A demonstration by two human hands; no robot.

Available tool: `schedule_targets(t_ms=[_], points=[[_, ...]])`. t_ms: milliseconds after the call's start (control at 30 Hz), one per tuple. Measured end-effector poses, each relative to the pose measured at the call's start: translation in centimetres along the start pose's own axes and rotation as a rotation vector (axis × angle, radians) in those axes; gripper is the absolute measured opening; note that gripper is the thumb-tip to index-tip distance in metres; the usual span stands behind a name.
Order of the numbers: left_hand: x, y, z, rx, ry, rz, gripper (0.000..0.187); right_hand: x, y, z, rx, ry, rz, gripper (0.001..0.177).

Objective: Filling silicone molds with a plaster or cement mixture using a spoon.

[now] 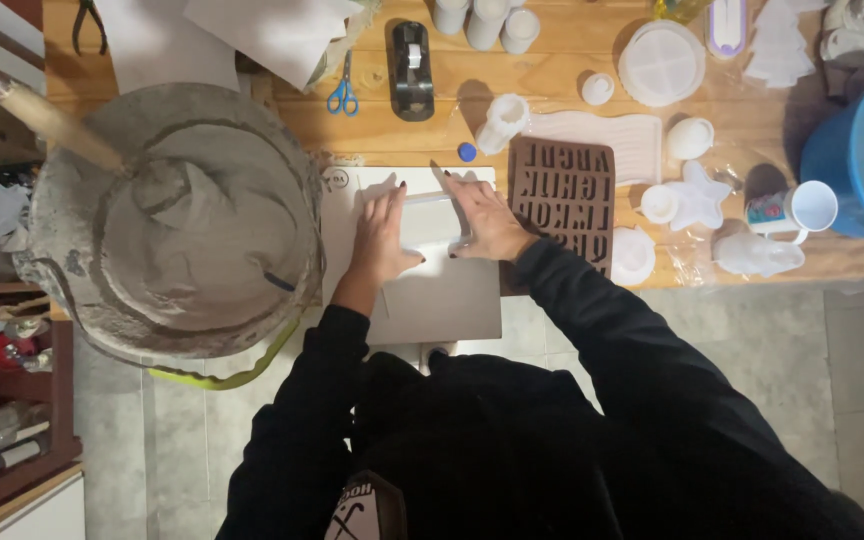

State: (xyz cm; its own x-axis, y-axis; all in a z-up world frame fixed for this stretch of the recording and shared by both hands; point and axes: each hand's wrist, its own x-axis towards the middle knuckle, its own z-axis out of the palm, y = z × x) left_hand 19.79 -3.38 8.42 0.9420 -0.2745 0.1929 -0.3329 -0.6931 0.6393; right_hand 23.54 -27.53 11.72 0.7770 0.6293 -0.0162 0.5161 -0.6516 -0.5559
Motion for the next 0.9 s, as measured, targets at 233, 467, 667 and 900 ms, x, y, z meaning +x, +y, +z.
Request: schedule_targets(t_ms=[233,467,667,900], points=[[0.7,-0.8,1.6,-0.029,-0.048,-0.062,0.113,0.6,0.4,0.9,0.073,-0.008,0.068,0.109],[1.1,1.5,-1.6,0.009,-0.013,-0.050,0.124,0.6,-1.9,-2.1,0.028,-0.025,0.095,0.120],[0.4,-0.7,1.6,-0.017,-0.025,-0.057,0.122,0.5,-0.5,0.1,0.011,0.007,0.065,0.120],[1.0,0.1,0.9,0.003,-0.058,-0.107,0.113,0.6,-0.6,-0.8,0.065,0.012,0.139,0.112]])
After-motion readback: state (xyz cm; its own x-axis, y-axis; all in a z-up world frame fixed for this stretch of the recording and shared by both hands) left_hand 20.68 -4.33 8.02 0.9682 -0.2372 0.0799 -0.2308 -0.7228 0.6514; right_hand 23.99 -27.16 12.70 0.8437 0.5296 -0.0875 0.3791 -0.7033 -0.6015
